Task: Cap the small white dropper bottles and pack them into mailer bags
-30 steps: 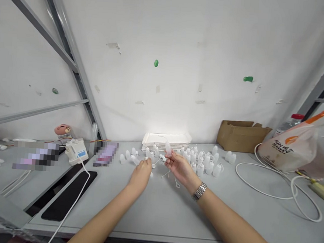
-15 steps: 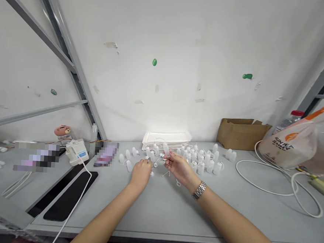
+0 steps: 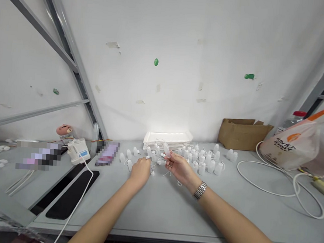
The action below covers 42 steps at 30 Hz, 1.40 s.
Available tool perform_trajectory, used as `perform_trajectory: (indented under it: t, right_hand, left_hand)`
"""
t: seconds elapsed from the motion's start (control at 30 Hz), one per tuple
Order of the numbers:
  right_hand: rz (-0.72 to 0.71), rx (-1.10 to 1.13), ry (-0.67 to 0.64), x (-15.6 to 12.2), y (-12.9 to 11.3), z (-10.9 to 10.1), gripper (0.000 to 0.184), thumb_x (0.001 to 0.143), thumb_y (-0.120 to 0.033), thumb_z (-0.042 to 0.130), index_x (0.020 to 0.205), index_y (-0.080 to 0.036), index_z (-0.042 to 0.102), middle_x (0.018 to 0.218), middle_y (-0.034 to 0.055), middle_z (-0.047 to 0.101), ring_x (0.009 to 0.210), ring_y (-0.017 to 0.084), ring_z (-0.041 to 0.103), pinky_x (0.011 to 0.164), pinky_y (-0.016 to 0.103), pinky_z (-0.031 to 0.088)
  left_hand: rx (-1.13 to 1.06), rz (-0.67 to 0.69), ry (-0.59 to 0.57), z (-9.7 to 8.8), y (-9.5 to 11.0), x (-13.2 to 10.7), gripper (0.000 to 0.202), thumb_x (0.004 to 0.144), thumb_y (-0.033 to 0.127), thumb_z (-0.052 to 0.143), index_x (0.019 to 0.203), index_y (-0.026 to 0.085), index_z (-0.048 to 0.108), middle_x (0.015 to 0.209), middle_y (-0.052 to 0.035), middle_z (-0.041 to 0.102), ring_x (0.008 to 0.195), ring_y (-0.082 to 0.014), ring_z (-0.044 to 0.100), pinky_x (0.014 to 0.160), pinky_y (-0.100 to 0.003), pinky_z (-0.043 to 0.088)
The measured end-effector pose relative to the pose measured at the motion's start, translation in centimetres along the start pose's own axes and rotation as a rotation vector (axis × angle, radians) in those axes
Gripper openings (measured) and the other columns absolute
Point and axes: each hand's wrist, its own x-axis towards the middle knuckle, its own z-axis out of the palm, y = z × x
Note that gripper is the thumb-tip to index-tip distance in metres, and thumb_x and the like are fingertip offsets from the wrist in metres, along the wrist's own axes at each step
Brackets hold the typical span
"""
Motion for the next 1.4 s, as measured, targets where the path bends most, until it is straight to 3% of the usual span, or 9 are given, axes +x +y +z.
perform_trajectory:
  t: [0.1, 0.3, 0.47, 0.63, 0.77, 0.87, 1.07, 1.4]
  right_hand:
    - [0.0, -0.012, -0.003, -0.1, 0.0, 0.1, 0.019, 0.064, -0.03, 0.075, 0.066, -0.015, 0.062, 0.067, 0.0005, 0.065, 0.058, 0.009, 0.051, 0.064, 0.026, 0.039]
    - [-0.002, -0.018, -0.023, 0.1, 0.1, -0.2, 0.02, 0.064, -0.03, 0.075, 0.068, -0.015, 0.063, 0.068, 0.0008, 0.065, 0.056, 0.008, 0.051, 0.062, 0.025, 0.039]
    - [-0.01, -0.042, -0.03, 0.2, 0.4, -0.4, 0.021, 0.063, -0.031, 0.075, 0.069, -0.015, 0.064, 0.07, 0.0011, 0.065, 0.057, 0.008, 0.051, 0.061, 0.025, 0.038]
    - [-0.059, -0.13, 0.007, -0.1, 0.7, 0.2, 0.023, 0.06, -0.032, 0.077, 0.073, -0.016, 0.067, 0.074, 0.0004, 0.064, 0.06, 0.008, 0.051, 0.068, 0.027, 0.04]
    - [-0.092, -0.199, 0.033, -0.2, 1.1, 0.3, 0.025, 0.058, -0.033, 0.078, 0.076, -0.018, 0.068, 0.072, -0.0007, 0.061, 0.063, 0.009, 0.052, 0.07, 0.028, 0.04]
    - [-0.088, -0.249, 0.03, -0.1, 1.5, 0.1, 0.024, 0.06, -0.034, 0.077, 0.076, -0.018, 0.068, 0.072, -0.0011, 0.06, 0.061, 0.009, 0.052, 0.068, 0.028, 0.039]
    - [-0.069, -0.319, -0.058, -0.1, 2.0, -0.1, 0.021, 0.069, -0.037, 0.07, 0.073, -0.017, 0.068, 0.074, 0.0007, 0.061, 0.061, 0.009, 0.051, 0.066, 0.027, 0.038]
    - [-0.053, -0.402, -0.049, -0.3, 2.0, 0.4, 0.024, 0.066, -0.038, 0.072, 0.072, -0.016, 0.067, 0.067, 0.0014, 0.062, 0.058, 0.009, 0.051, 0.062, 0.026, 0.038]
  left_hand:
    - [-0.054, 0.003, 0.001, -0.1, -0.1, 0.6, 0.036, 0.073, 0.0, 0.037, 0.098, 0.013, 0.059, 0.098, -0.015, 0.063, 0.096, -0.0246, 0.057, 0.071, -0.03, 0.043]
    - [-0.191, 0.055, 0.01, 1.1, -1.4, 1.7, 0.031, 0.067, 0.0, 0.045, 0.089, 0.013, 0.063, 0.093, -0.0115, 0.063, 0.093, -0.0215, 0.057, 0.078, -0.027, 0.042]
    - [-0.334, 0.019, 0.085, 1.0, -2.7, 1.8, 0.033, 0.067, 0.005, 0.048, 0.094, 0.013, 0.065, 0.094, -0.011, 0.062, 0.09, -0.0213, 0.057, 0.08, -0.03, 0.042]
    - [-1.176, -0.053, 0.253, -1.2, -3.1, 1.3, 0.018, 0.065, 0.024, 0.064, 0.08, 0.016, 0.069, 0.086, -0.0067, 0.066, 0.078, -0.0179, 0.059, 0.076, -0.03, 0.044]
    - [-1.793, -0.072, 0.145, -1.7, -2.2, 1.0, 0.024, 0.058, 0.026, 0.075, 0.077, 0.015, 0.067, 0.084, -0.004, 0.068, 0.081, -0.0142, 0.059, 0.078, -0.026, 0.042]
    - [-2.026, -0.131, 0.075, -1.4, -1.4, 0.9, 0.026, 0.053, 0.022, 0.079, 0.075, 0.014, 0.067, 0.081, -0.0029, 0.068, 0.08, -0.012, 0.06, 0.079, -0.024, 0.043]
    - [-2.089, -0.203, 0.049, -1.0, -0.8, 0.7, 0.026, 0.052, 0.021, 0.081, 0.074, 0.013, 0.068, 0.077, -0.003, 0.068, 0.076, -0.0115, 0.061, 0.074, -0.023, 0.045]
    - [-1.998, -0.202, 0.039, -0.4, -1.1, 0.9, 0.028, 0.053, 0.027, 0.08, 0.076, 0.015, 0.069, 0.079, -0.0027, 0.067, 0.072, -0.0105, 0.058, 0.073, -0.024, 0.041]
